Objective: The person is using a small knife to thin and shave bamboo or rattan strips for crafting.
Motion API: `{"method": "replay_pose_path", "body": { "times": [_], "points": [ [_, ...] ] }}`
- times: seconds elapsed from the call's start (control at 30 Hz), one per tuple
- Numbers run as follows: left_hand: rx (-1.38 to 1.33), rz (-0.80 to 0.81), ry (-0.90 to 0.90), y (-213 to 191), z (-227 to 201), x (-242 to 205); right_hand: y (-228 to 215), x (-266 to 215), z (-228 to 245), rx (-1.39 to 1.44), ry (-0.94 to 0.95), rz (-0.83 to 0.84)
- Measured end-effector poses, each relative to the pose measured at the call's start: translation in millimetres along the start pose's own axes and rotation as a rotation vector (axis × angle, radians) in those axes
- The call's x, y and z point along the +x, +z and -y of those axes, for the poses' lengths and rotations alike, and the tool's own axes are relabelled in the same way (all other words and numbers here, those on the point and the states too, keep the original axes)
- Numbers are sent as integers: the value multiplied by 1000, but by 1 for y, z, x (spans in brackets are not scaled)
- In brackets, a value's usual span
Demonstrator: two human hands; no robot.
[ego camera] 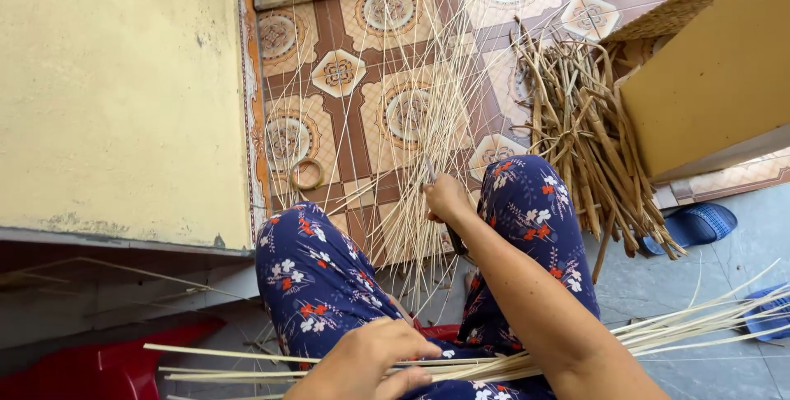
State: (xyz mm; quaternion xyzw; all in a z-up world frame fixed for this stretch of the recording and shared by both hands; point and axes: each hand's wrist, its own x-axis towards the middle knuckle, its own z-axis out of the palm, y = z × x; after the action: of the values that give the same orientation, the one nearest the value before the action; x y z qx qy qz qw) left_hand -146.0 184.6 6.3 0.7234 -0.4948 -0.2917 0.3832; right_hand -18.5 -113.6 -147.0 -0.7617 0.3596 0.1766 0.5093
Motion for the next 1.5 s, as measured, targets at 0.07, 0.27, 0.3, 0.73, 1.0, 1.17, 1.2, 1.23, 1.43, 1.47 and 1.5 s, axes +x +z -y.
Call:
{"method": "replay_pose_path", "body": {
  "times": [0.07, 0.27, 0.3, 0.73, 1.0, 1.17, 1.2, 1.23, 1.43, 1.47, 1.5],
  "points": [
    [-8, 6, -4, 1, 10, 39, -4, -12, 8, 25, 3, -29],
    [-105, 170, -386, 23, 30, 43, -27, -30, 24, 346, -184, 65],
    [-176, 149, -423, 19, 27, 44, -39, -44, 30, 414, -242, 122],
    [-501, -564, -691, -70, 65, 33, -106, -205, 1, 392, -632, 148],
    [-1239, -821, -19, -123, 35, 69, -22, -184, -6, 292, -370, 431],
    [-1302, -795, -31, -120, 37, 141, 8, -205, 8, 440, -448, 518],
    [-1322, -803, -47, -115, 46, 158, 11, -210, 11, 482, -434, 555],
    [-1344, -810, -65, -109, 56, 175, 14, -216, 12, 526, -417, 591],
    [-1331, -782, -29, -75, 77, 229, 50, -149, -34, 756, -438, 529],
    [-1330, -778, -28, -72, 83, 226, 41, -142, -28, 758, -440, 526],
    [-914, -792, -156, -67, 88, 222, 33, -135, -23, 840, -342, 447]
  ]
}}
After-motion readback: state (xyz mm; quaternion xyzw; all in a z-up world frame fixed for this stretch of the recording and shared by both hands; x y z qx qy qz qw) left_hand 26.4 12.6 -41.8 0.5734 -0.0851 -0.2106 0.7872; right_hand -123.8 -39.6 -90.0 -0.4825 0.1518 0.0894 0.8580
